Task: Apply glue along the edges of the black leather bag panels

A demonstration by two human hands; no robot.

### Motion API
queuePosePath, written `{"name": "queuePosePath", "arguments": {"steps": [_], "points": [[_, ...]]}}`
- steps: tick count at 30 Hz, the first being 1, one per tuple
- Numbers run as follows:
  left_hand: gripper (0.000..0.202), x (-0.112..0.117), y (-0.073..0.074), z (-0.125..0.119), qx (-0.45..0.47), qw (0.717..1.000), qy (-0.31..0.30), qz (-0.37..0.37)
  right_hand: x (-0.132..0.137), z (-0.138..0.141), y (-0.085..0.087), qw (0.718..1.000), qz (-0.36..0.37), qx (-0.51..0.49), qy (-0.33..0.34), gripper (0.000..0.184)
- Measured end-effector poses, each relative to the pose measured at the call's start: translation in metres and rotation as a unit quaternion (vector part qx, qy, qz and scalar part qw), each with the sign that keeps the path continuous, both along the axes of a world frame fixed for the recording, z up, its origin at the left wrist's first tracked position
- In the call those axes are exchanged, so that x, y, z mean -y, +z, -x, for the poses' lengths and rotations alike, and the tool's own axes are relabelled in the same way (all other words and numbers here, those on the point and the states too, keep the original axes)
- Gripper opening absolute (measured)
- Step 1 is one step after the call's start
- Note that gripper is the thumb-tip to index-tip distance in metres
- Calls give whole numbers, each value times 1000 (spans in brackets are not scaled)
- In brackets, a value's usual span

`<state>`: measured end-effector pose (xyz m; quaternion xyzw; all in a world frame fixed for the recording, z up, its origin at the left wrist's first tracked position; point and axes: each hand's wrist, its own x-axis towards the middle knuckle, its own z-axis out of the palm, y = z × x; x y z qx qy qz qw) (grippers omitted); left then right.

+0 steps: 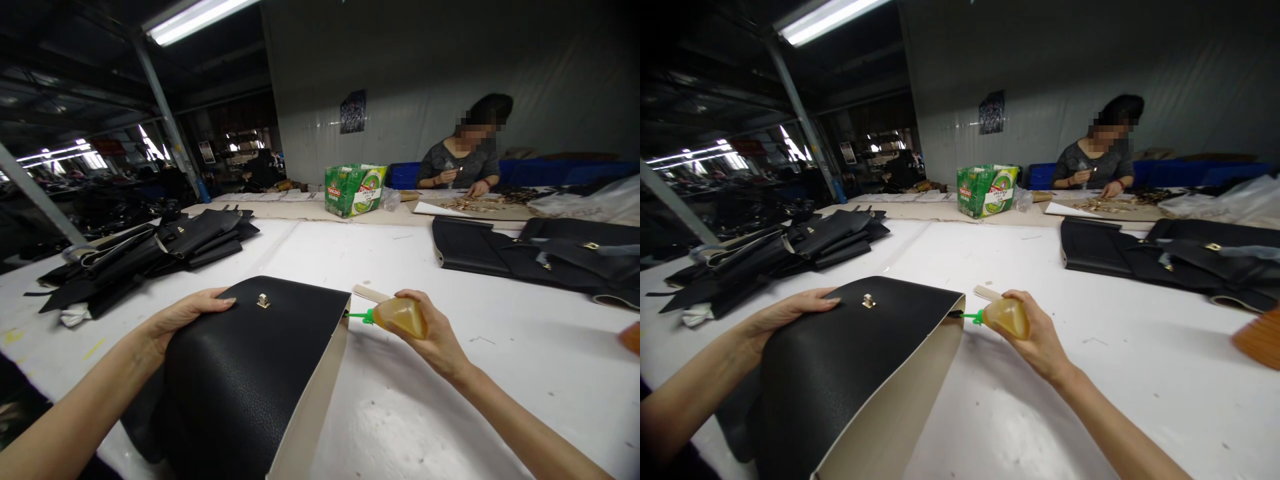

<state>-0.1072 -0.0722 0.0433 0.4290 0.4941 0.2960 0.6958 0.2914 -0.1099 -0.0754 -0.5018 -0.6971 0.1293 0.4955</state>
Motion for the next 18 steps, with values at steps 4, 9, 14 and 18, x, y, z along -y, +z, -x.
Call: {"name": "queuePosePath", "arguments": {"steps": [4,9,14,18], "points": [[42,1,1,-2,-3,1000,-9,3,3,-1,-9,999,16,31,33,36],[38,-3,-6,3,13,1000,-4,6,4,-3,-18,1000,13,-10,-11,39],[45,-2,-7,3,1,1000,1,18,4,-1,-23,1000,27,-10,8,39],[44,-3,-10,3,8,1000,-6,18,5,2,-24,998,58,-28,18,39]]}}
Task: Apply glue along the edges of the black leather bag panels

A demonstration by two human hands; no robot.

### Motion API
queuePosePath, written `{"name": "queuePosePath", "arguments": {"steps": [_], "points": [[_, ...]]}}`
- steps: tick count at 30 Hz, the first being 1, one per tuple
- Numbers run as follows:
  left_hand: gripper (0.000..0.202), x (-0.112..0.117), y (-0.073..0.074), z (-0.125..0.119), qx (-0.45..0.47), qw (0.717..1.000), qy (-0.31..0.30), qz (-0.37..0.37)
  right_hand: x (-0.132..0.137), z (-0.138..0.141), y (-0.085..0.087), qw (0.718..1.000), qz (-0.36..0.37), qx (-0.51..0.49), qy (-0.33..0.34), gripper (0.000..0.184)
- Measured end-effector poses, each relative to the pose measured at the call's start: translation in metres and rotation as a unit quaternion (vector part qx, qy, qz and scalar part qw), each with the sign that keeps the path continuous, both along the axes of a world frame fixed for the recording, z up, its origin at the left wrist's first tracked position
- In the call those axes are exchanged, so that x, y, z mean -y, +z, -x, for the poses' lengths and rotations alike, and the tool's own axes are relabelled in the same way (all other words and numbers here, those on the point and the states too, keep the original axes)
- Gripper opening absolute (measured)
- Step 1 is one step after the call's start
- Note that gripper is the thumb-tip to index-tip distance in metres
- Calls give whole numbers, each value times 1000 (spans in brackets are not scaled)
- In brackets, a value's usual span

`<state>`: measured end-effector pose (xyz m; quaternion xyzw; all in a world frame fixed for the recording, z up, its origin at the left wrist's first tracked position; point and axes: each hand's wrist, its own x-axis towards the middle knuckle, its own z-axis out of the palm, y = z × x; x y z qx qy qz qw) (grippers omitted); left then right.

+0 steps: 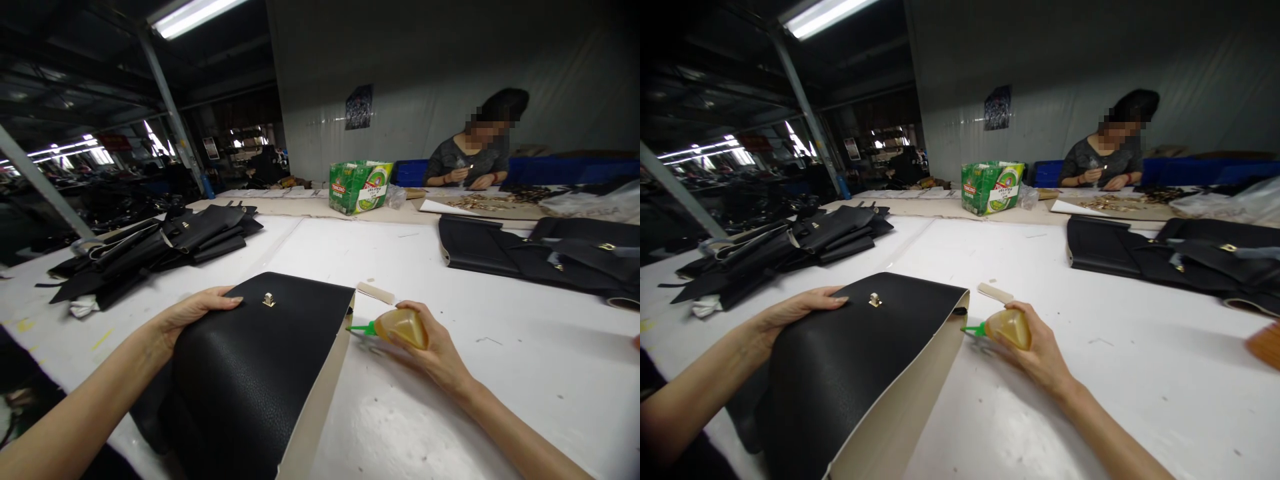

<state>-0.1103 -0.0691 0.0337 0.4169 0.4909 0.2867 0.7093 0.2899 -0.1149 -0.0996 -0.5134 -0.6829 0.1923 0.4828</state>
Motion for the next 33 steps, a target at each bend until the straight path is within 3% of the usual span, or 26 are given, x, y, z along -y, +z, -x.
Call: {"name": "queuePosePath", "arguments": {"steps": [5,12,18,25,30,33], "points": [[46,-6,-10,2,6,1000,11,-7,-4,0,1,999,-8,-15,-30,41],[45,-13,-21,2,23,1000,0,-2,-8,-3,-11,987,114,-110,-1,45],[44,-15,-23,3,23,1000,-7,-2,-18,-5,-15,983,107,-141,-45,45],[38,-17,-25,6,39,999,-21,16,-2,5,-6,972,176,-154,27,41],[40,-18,-26,6,47,998,-22,22,-6,5,-4,973,158,-162,-38,44],[42,-18,-26,6,47,998,-23,23,1,9,-4,972,163,-161,-41,46]]}}
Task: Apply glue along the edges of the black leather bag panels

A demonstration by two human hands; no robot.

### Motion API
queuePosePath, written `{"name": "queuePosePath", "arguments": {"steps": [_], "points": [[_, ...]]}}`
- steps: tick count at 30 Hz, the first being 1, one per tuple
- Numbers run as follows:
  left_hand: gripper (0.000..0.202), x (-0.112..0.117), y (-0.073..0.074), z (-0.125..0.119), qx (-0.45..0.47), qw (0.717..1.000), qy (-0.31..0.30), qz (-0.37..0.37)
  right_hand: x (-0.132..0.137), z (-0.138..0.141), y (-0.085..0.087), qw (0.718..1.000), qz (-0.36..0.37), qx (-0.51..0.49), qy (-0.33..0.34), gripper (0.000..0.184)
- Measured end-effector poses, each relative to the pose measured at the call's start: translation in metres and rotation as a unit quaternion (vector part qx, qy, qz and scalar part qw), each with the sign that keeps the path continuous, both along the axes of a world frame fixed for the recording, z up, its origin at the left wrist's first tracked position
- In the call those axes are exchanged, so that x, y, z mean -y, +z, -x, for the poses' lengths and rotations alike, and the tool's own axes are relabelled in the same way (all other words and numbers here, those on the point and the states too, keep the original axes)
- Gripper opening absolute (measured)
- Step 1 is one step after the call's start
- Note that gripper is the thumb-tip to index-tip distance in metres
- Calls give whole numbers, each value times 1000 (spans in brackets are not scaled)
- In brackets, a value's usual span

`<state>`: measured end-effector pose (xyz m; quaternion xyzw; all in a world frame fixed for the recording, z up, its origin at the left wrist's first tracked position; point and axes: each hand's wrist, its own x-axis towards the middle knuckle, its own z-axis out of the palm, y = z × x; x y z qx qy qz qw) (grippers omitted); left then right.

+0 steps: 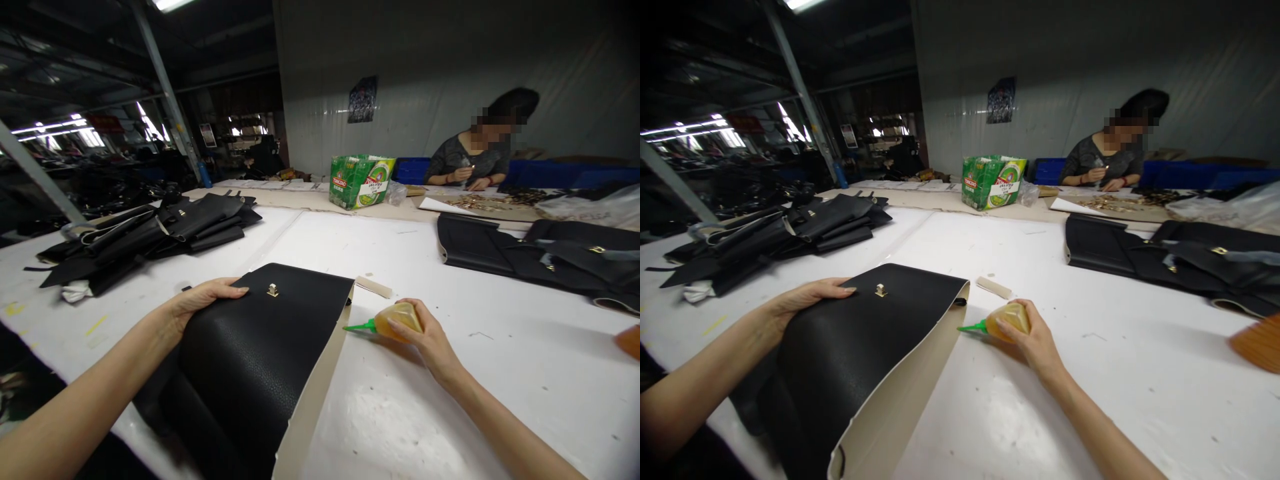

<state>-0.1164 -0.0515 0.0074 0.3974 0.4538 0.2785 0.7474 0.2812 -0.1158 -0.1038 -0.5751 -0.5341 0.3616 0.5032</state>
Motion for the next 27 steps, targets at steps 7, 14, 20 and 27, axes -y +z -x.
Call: {"name": "queuePosePath", "arguments": {"steps": [7,14,20,27], "points": [[38,1,0,1,0,1000,-3,-8,11,7,3,999,22,-29,19,46],[36,-1,-5,4,4,1000,-7,-7,24,14,2,997,47,-37,46,46],[40,-1,-9,7,6,1000,7,-8,31,19,3,999,33,-17,-5,45],[41,0,-7,9,12,1000,3,-17,51,36,8,994,76,-46,64,47]]}}
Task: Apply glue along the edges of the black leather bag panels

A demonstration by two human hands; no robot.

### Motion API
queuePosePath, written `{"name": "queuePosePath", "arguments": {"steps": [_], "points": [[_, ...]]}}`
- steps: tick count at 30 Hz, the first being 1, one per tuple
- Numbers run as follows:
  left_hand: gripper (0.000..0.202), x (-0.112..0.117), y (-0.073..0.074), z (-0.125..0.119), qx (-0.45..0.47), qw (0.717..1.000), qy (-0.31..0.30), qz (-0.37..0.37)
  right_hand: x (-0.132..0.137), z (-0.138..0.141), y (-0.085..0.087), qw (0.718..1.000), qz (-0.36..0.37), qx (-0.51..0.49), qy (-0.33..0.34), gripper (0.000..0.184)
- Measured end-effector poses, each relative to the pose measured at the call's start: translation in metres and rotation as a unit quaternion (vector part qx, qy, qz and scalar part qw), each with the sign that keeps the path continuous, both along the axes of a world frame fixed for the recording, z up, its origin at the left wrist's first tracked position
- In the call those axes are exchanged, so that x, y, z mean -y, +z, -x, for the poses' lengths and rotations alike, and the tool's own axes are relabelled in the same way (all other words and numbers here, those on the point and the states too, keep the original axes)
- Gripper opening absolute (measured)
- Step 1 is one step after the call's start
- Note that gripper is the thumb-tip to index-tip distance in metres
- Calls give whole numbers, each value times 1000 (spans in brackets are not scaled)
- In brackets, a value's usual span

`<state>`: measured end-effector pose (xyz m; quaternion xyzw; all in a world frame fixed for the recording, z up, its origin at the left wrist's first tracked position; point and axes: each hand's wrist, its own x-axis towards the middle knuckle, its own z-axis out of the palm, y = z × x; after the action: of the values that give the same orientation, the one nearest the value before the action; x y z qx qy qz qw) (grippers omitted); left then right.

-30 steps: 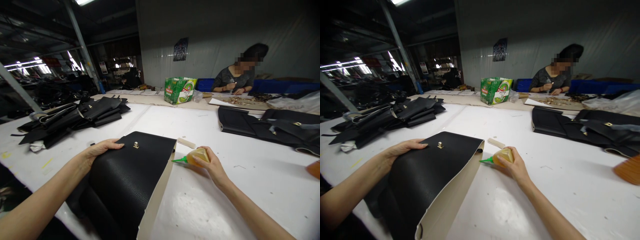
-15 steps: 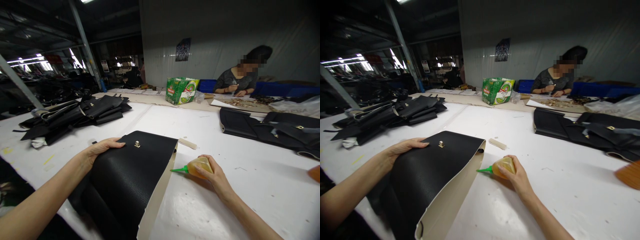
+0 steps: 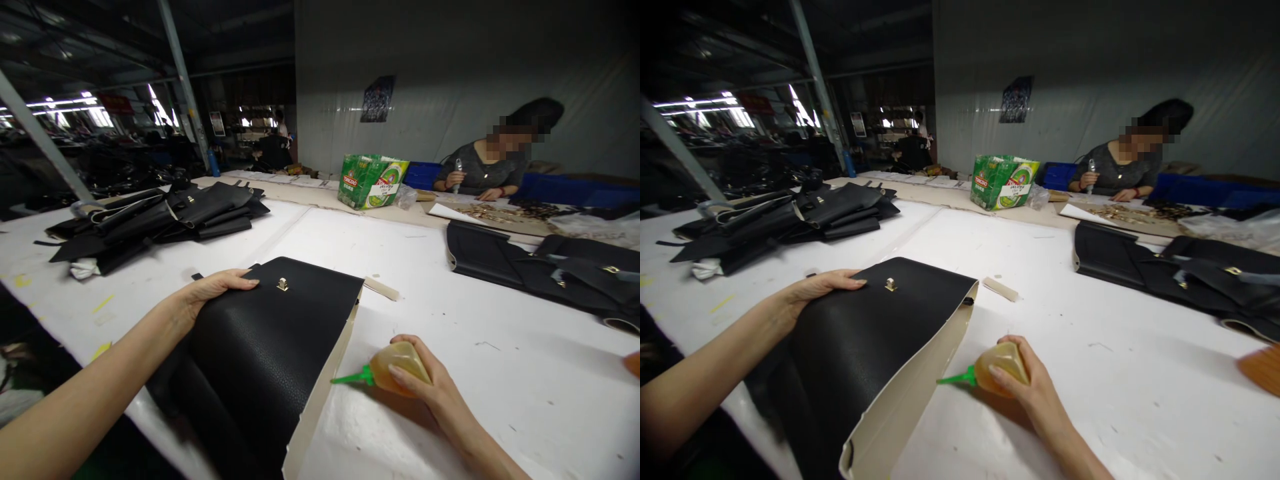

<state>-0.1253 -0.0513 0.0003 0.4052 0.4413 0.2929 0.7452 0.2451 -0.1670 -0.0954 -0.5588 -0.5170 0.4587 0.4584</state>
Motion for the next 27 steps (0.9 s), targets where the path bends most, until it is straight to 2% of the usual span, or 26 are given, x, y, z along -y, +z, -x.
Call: {"name": "queuePosePath", "arguments": {"steps": [3,4,9,14,18,20,24,25,27], "points": [[41,1,1,-1,-3,1000,9,-3,1,2,0,997,-13,18,-67,48],[41,2,0,-2,-4,1000,14,-4,3,3,-1,997,-14,20,-71,48],[38,2,-1,0,6,1000,13,-4,20,16,2,999,19,-24,35,49],[38,1,-3,3,7,1000,15,-16,30,27,9,999,9,10,-48,47],[37,3,-2,4,4,1000,21,-14,37,34,6,998,30,-35,37,50],[37,3,-1,3,3,1000,23,-14,33,31,3,999,21,-26,33,49],[38,3,-1,4,9,1000,18,-13,12,15,-1,995,-35,48,-83,48],[39,3,-2,5,10,1000,13,-12,9,12,-2,994,-41,55,-87,48],[42,2,-3,7,10,1000,6,-6,6,9,-2,996,-40,52,-52,48]]}}
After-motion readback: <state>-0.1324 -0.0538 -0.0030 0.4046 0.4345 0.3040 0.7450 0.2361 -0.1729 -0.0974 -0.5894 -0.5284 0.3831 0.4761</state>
